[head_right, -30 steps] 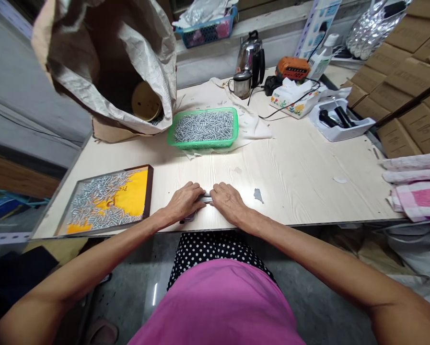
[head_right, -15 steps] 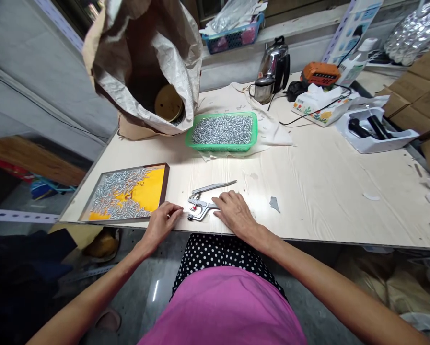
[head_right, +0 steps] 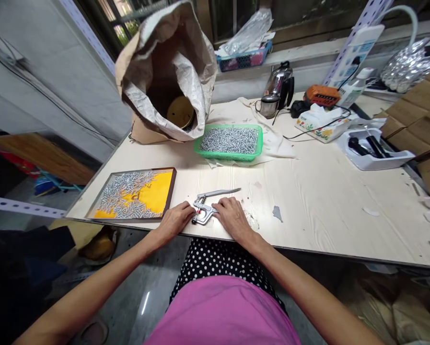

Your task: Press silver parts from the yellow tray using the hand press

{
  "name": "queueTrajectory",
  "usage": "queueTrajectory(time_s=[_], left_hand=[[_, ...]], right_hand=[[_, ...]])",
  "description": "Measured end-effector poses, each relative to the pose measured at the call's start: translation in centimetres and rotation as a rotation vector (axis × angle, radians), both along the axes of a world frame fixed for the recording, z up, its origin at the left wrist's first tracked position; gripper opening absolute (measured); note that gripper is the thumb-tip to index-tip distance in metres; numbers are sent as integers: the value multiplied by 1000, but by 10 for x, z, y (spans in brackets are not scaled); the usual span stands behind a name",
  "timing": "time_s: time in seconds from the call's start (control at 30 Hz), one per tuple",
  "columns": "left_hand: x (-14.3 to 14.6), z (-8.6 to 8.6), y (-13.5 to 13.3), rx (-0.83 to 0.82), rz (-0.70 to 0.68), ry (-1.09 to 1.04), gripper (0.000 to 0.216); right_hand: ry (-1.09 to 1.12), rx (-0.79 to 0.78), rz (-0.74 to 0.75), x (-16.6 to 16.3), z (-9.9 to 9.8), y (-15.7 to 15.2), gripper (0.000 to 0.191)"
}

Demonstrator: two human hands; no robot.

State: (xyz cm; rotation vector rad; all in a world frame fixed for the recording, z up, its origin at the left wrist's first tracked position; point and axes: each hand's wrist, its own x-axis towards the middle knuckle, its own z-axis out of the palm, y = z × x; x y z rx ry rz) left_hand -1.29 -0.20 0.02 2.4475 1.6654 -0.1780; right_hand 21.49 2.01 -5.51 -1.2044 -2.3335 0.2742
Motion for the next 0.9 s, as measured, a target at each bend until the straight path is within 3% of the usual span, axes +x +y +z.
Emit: queueTrajectory(time_s=[0.1, 0.17, 0.37, 0.47, 0.57, 0.77, 0.9], left_hand=[[1, 14, -4, 25, 100, 82, 26], [5, 33, 8, 73, 142, 86, 25], [41, 136, 87, 590, 183, -120, 34], [37, 160, 101, 705, 217, -184, 38], [-3, 145, 96, 652, 274, -180, 27], [-118, 78, 64, 272, 603, -11, 22], [-148, 43, 54, 172, 568, 2, 23]], right_hand=[[20, 24, -3, -2, 1, -1, 22], [33, 44, -4, -5, 1, -2, 22], [68, 97, -30, -9, -1, 0, 21], [72, 105, -31, -8, -2, 0, 21], [57, 108, -10, -6, -5, 0, 21], [57, 117, 38, -2, -17, 3, 23], [85, 136, 56, -1, -23, 4, 27]])
